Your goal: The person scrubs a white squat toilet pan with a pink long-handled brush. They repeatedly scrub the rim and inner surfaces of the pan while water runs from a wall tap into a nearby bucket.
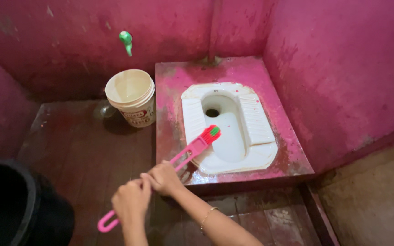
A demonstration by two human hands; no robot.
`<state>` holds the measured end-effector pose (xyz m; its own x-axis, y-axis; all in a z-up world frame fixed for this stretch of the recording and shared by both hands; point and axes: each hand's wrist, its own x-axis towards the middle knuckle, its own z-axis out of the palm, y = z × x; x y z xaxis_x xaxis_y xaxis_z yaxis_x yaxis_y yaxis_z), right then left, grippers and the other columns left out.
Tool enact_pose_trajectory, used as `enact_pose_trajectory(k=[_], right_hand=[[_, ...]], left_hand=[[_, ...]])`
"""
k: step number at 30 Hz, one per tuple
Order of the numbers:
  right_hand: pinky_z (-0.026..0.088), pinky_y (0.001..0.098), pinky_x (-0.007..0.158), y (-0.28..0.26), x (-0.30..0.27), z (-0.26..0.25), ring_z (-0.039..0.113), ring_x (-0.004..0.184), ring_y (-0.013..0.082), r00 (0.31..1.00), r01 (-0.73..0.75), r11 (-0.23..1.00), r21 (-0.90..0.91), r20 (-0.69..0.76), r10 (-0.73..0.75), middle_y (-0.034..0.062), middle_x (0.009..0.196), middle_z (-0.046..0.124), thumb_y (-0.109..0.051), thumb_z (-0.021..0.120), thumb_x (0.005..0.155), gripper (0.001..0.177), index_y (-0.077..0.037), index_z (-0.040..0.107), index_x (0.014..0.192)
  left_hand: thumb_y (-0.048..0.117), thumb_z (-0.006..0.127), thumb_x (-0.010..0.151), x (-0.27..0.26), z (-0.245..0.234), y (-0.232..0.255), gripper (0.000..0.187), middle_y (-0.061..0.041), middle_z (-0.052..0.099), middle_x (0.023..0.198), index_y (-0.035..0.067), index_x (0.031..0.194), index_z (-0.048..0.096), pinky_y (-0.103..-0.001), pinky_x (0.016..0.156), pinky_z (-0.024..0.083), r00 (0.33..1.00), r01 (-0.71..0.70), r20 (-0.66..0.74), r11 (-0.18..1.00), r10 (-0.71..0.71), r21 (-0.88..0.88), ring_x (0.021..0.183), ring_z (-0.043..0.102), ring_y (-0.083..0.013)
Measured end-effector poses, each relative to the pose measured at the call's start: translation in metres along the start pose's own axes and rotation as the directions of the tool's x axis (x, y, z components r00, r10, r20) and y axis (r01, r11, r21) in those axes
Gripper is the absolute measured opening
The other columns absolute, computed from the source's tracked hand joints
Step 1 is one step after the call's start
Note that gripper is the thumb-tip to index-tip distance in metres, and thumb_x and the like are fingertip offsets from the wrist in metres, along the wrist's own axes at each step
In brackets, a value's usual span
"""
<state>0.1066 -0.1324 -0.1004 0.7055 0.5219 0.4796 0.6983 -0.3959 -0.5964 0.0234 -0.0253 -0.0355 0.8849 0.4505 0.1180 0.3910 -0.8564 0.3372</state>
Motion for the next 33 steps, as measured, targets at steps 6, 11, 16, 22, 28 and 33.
enact_pose_trajectory(k=[6, 11, 16, 22, 28, 33], right_hand=[[0.041, 0.0478, 0.068, -0.013, 0.005, 0.014, 0.062, 0.064, 0.0366, 1.0, 0.001, 0.999, 0.033, 0.023, -0.001, 0.0143, 0.064, 0.064, -0.042, 0.049, 0.098, 0.049, -0.012, 0.071, 0.066], [0.039, 0.0471, 0.069, -0.04, 0.013, 0.048, 0.058, 0.06, 0.038, 0.996, -0.016, 0.999, 0.044, 0.092, 0.012, 0.0149, 0.059, 0.061, -0.045, 0.049, 0.101, 0.055, -0.011, 0.069, 0.062], [0.039, 0.0466, 0.068, -0.003, 0.0, 0.017, 0.061, 0.062, 0.036, 0.999, -0.002, 1.0, -0.031, 0.044, 0.003, 0.0138, 0.062, 0.064, -0.043, 0.048, 0.1, 0.054, -0.012, 0.068, 0.06], [0.04, 0.0478, 0.068, 0.02, -0.01, -0.006, 0.062, 0.063, 0.0372, 1.0, 0.028, 0.999, -0.025, 0.015, -0.027, 0.0149, 0.064, 0.065, -0.041, 0.048, 0.099, 0.051, -0.011, 0.069, 0.063], [0.047, 0.0485, 0.07, 0.014, 0.025, 0.028, 0.062, 0.065, 0.0388, 0.965, 0.043, 0.998, -0.038, 0.262, -0.031, 0.0161, 0.064, 0.062, -0.051, 0.046, 0.103, 0.061, -0.011, 0.07, 0.064], [0.046, 0.0475, 0.092, 0.038, 0.028, 0.005, 0.063, 0.086, 0.0378, 0.937, 0.054, 0.97, -0.238, 0.347, 0.033, 0.0172, 0.079, 0.068, -0.048, 0.053, 0.096, 0.051, -0.007, 0.073, 0.074]], left_hand=[[0.061, 0.05, 0.096, 0.008, -0.012, -0.022, 0.052, -0.018, 0.074, 0.077, 0.024, 0.087, 0.085, -0.05, 0.073, 0.058, 0.985, 0.154, 0.067, 0.986, -0.159, 0.065, 0.079, 0.074, -0.041], [0.061, 0.05, 0.099, 0.008, -0.029, -0.053, 0.053, -0.019, 0.074, 0.077, 0.021, 0.09, 0.084, -0.051, 0.074, 0.058, 0.962, 0.271, -0.039, 0.96, -0.269, 0.075, 0.081, 0.074, -0.0418], [0.059, 0.05, 0.097, 0.006, -0.004, -0.016, 0.052, -0.018, 0.074, 0.078, 0.021, 0.086, 0.084, -0.049, 0.076, 0.059, 0.989, 0.132, 0.066, 0.991, -0.132, 0.015, 0.081, 0.074, -0.0412], [0.057, 0.05, 0.097, -0.004, -0.006, 0.015, 0.049, -0.021, 0.074, 0.08, 0.021, 0.088, 0.083, -0.051, 0.077, 0.058, 0.994, 0.092, 0.07, 0.995, -0.089, -0.045, 0.082, 0.072, -0.0437], [0.058, 0.05, 0.098, -0.001, -0.015, -0.016, 0.049, -0.017, 0.075, 0.079, 0.023, 0.092, 0.084, -0.05, 0.074, 0.057, 0.964, 0.267, 0.014, 0.96, -0.267, -0.088, 0.082, 0.073, -0.0411], [0.044, 0.065, 0.087, 0.007, 0.079, -0.003, 0.06, -0.021, 0.075, 0.107, 0.022, 0.142, 0.055, -0.045, 0.076, 0.059, 0.889, 0.454, 0.329, 0.51, -0.32, -0.73, 0.09, 0.074, -0.0311]])
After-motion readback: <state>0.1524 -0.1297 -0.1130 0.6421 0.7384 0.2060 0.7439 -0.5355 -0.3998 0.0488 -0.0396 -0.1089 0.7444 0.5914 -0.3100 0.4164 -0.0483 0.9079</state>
